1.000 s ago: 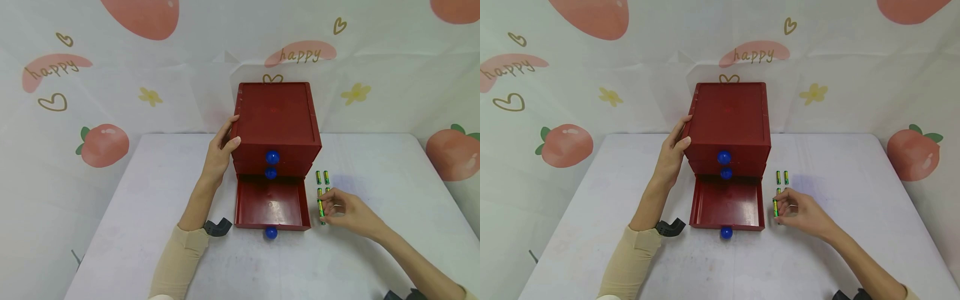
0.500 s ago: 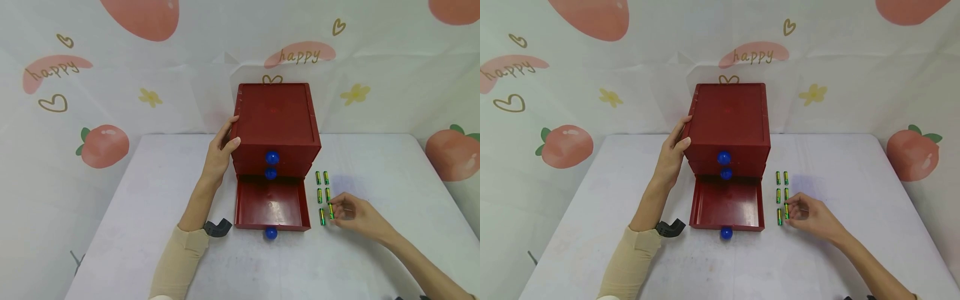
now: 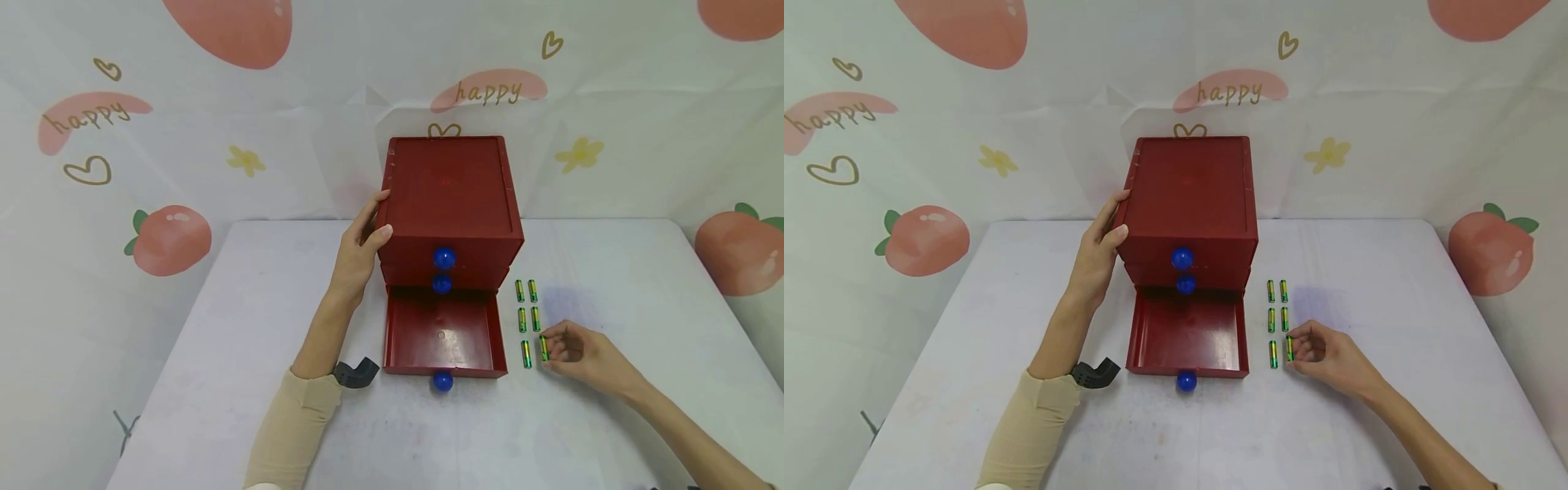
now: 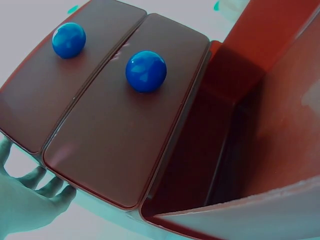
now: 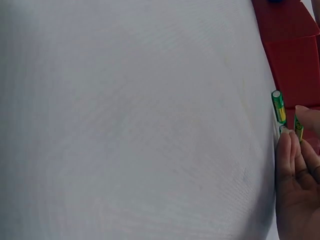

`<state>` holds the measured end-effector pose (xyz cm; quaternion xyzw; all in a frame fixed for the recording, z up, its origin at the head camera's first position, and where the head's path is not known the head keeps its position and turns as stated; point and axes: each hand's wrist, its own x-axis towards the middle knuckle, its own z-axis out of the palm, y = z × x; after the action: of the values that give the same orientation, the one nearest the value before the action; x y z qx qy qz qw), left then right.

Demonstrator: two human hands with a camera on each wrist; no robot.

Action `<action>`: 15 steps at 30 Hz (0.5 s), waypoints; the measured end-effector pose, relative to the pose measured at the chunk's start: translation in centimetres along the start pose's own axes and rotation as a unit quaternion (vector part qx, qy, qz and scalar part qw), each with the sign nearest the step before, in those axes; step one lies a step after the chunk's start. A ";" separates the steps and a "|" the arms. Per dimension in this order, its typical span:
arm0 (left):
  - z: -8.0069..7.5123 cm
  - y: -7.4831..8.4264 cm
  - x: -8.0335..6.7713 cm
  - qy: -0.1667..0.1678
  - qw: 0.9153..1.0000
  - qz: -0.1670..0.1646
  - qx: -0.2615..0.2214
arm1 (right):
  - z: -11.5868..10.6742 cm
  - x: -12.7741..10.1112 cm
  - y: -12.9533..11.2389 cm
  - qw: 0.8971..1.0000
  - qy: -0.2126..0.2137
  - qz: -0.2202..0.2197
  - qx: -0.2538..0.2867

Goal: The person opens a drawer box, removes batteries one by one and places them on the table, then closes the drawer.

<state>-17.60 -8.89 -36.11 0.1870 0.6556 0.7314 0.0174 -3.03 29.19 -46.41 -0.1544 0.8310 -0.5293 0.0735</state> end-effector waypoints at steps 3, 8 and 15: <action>0.0 0.0 0.0 0.000 1.000 0.000 0.001 | 0.0 0.0 0.2 1.000 -0.001 0.001 0.001; 0.1 0.2 0.0 0.000 1.000 0.000 0.001 | 0.1 0.1 0.4 1.000 -0.001 -0.006 -0.014; 0.1 0.1 -0.1 0.002 1.000 -0.002 0.000 | 0.4 0.3 0.4 0.998 0.003 -0.012 -0.068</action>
<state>-17.45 -8.83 -36.04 0.1840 0.6559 0.7319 0.0172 -3.24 28.94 -46.96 -0.1672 0.8637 -0.4724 0.0540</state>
